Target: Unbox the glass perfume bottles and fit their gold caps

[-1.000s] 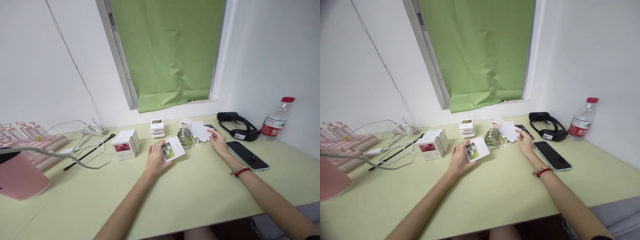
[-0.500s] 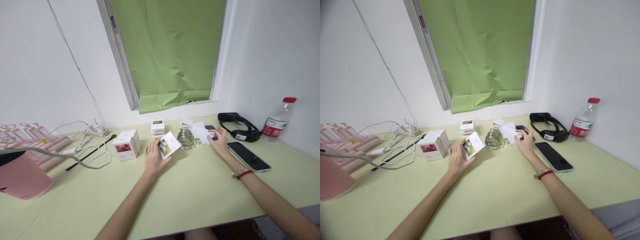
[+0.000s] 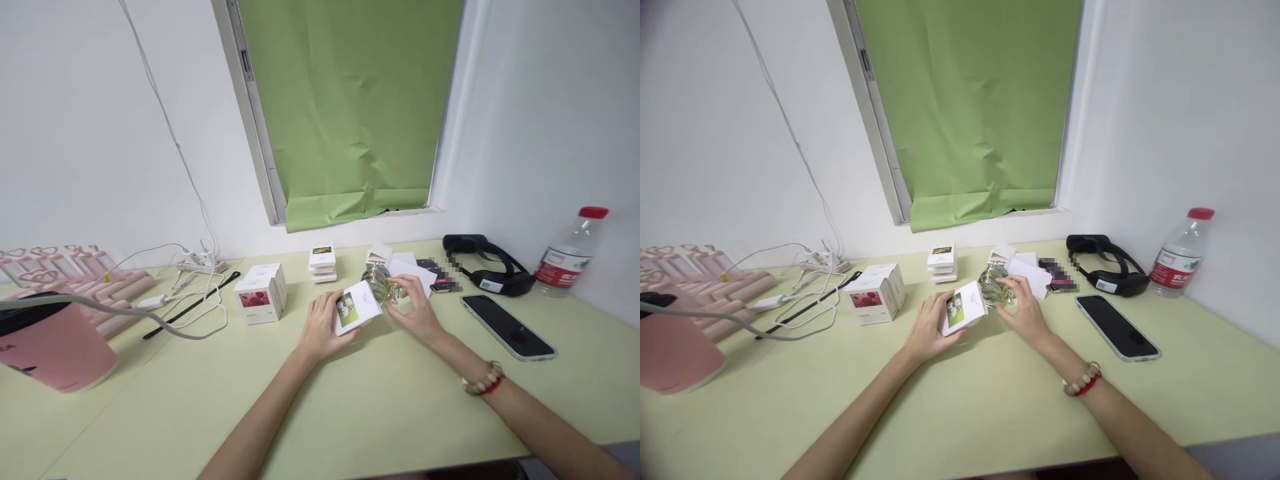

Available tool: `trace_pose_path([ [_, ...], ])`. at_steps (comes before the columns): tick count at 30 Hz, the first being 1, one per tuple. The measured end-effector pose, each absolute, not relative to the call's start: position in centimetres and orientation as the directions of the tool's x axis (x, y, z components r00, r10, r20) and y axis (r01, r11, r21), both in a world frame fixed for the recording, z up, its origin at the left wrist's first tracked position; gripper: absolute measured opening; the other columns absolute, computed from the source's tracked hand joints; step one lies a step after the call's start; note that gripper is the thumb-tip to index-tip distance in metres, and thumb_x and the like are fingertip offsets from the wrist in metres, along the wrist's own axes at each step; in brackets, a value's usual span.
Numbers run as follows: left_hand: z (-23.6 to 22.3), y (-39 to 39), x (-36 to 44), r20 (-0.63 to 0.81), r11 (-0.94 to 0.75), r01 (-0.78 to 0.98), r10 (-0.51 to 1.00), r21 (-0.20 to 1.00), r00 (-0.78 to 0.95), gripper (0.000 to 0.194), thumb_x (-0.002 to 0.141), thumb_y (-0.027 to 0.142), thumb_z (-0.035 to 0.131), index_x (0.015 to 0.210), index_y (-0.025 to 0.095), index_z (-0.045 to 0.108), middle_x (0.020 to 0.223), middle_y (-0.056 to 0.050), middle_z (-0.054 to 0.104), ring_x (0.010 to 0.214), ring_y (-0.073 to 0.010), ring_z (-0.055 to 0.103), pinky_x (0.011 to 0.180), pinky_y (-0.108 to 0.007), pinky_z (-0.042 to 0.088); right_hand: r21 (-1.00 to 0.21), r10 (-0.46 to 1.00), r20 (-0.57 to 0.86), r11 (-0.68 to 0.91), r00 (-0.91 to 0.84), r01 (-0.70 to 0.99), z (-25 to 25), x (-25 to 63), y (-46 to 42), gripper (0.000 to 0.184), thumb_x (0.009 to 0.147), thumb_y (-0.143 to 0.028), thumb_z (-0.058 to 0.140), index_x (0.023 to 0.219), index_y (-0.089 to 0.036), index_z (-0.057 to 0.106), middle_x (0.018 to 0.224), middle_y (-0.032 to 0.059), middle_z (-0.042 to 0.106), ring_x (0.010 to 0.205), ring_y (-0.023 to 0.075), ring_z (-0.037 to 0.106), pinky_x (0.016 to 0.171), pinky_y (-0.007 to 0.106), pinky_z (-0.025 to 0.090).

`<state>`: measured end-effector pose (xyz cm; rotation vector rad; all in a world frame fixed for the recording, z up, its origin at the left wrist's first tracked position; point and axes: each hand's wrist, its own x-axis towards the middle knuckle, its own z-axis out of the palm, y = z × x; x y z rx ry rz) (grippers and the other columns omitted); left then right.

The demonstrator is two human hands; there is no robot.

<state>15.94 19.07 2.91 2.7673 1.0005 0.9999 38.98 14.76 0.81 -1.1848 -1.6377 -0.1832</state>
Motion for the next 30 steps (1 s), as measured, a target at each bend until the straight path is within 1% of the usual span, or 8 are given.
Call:
trace_pose_path([
  [3, 3.0, 18.8, 16.0, 0.515, -0.845, 0.491, 0.524, 0.212, 0.679, 0.067, 0.069, 0.045, 0.058, 0.126, 0.019, 0.034, 0.121, -0.01, 0.049, 0.111, -0.0243, 0.044, 0.093, -0.037, 0.031, -0.502, 0.739, 0.668, 0.538, -0.092, 0.677, 0.5, 37.6, 14.4, 0.059, 0.072, -0.022, 0.062, 0.127, -0.026, 0.039, 0.125, 0.0106, 0.037, 0.099, 0.0206, 0.053, 0.072, 0.031, 0.051],
  [6, 3.0, 18.6, 16.1, 0.488, -0.876, 0.44, 0.478, 0.199, 0.73, 0.067, 0.069, 0.048, 0.058, 0.125, 0.02, 0.036, 0.121, -0.009, 0.05, 0.112, -0.0231, 0.045, 0.094, -0.036, 0.031, -0.551, 0.8, 0.566, 0.548, -0.201, 0.629, 0.3, 37.3, 14.3, 0.05, 0.074, -0.017, 0.059, 0.122, -0.025, 0.047, 0.131, 0.0108, 0.034, 0.109, 0.0226, 0.049, 0.081, 0.033, 0.049],
  [12, 2.7, 18.8, 16.0, 0.469, -0.881, 0.45, 0.463, 0.147, 0.752, 0.068, 0.065, 0.044, 0.063, 0.124, 0.02, 0.037, 0.119, -0.009, 0.052, 0.109, -0.0236, 0.046, 0.09, -0.036, 0.033, -0.625, 0.818, 0.523, 0.559, -0.239, 0.545, 0.3, 37.6, 14.6, 0.036, 0.079, -0.02, 0.053, 0.115, -0.024, 0.054, 0.119, 0.0073, 0.052, 0.111, 0.0209, 0.048, 0.094, 0.037, 0.04],
  [16, 2.1, 19.1, 15.8, 0.535, -0.828, 0.551, 0.516, 0.109, 0.67, 0.044, 0.072, 0.022, 0.053, 0.115, 0.02, 0.043, 0.11, -0.008, 0.055, 0.103, -0.0223, 0.048, 0.086, -0.035, 0.034, -0.788, 0.88, 0.47, 0.45, -0.062, 0.419, 0.2, 36.5, 14.4, 0.046, 0.075, -0.035, 0.059, 0.119, -0.024, 0.048, 0.112, 0.0081, 0.057, 0.091, 0.0202, 0.057, 0.073, 0.033, 0.05],
  [19, 1.8, 19.4, 15.6, 0.634, -0.737, 0.659, 0.583, 0.151, 0.508, 0.035, 0.07, 0.012, 0.049, 0.103, 0.019, 0.046, 0.103, -0.007, 0.056, 0.098, -0.0221, 0.048, 0.083, -0.036, 0.035, -0.951, 0.952, 0.295, 0.285, 0.08, 0.118, -0.1, 35.5, 14.5, 0.056, 0.08, -0.048, 0.046, 0.129, -0.024, 0.032, 0.106, 0.0096, 0.059, 0.074, 0.0174, 0.06, 0.05, 0.026, 0.049],
  [23, 1.3, 19.8, 15.3, 0.679, -0.697, 0.711, 0.566, 0.092, 0.467, 0.032, 0.067, 0.004, 0.047, 0.094, 0.02, 0.048, 0.102, -0.005, 0.056, 0.098, -0.022, 0.048, 0.083, -0.036, 0.035, -0.985, 0.993, -0.006, -0.026, -0.118, -0.172, 0.0, 34.2, 15.3, 0.061, 0.082, -0.062, 0.022, 0.12, -0.018, 0.04, 0.085, 0.0097, 0.065, 0.05, 0.0148, 0.059, 0.034, 0.021, 0.04],
  [26, 0.7, 20.0, 15.4, 0.668, -0.701, 0.713, 0.515, -0.033, 0.538, 0.032, 0.068, 0.003, 0.046, 0.094, 0.022, 0.049, 0.105, -0.006, 0.055, 0.102, -0.0223, 0.047, 0.086, -0.038, 0.035, -0.969, 0.987, -0.089, -0.117, -0.135, -0.218, 0.0, 32.2, 16.6, 0.064, 0.08, -0.065, 0.018, 0.106, -0.015, 0.049, 0.071, 0.0077, 0.064, 0.043, 0.0134, 0.057, 0.028, 0.018, 0.034],
  [30, -0.1, 20.7, 15.4, 0.683, -0.628, 0.777, 0.552, -0.037, 0.479, 0.034, 0.069, 0.008, 0.05, 0.1, 0.02, 0.047, 0.115, -0.01, 0.051, 0.11, -0.0261, 0.045, 0.089, -0.041, 0.037, -0.995, 0.991, 0.005, 0.018, 0.134, -0.097, -0.8, 27.4, 18.4, 0.043, 0.075, -0.054, 0.047, 0.094, -0.016, 0.05, 0.055, -0.0012, 0.057, 0.034, 0.0091, 0.048, 0.026, 0.016, 0.028],
])
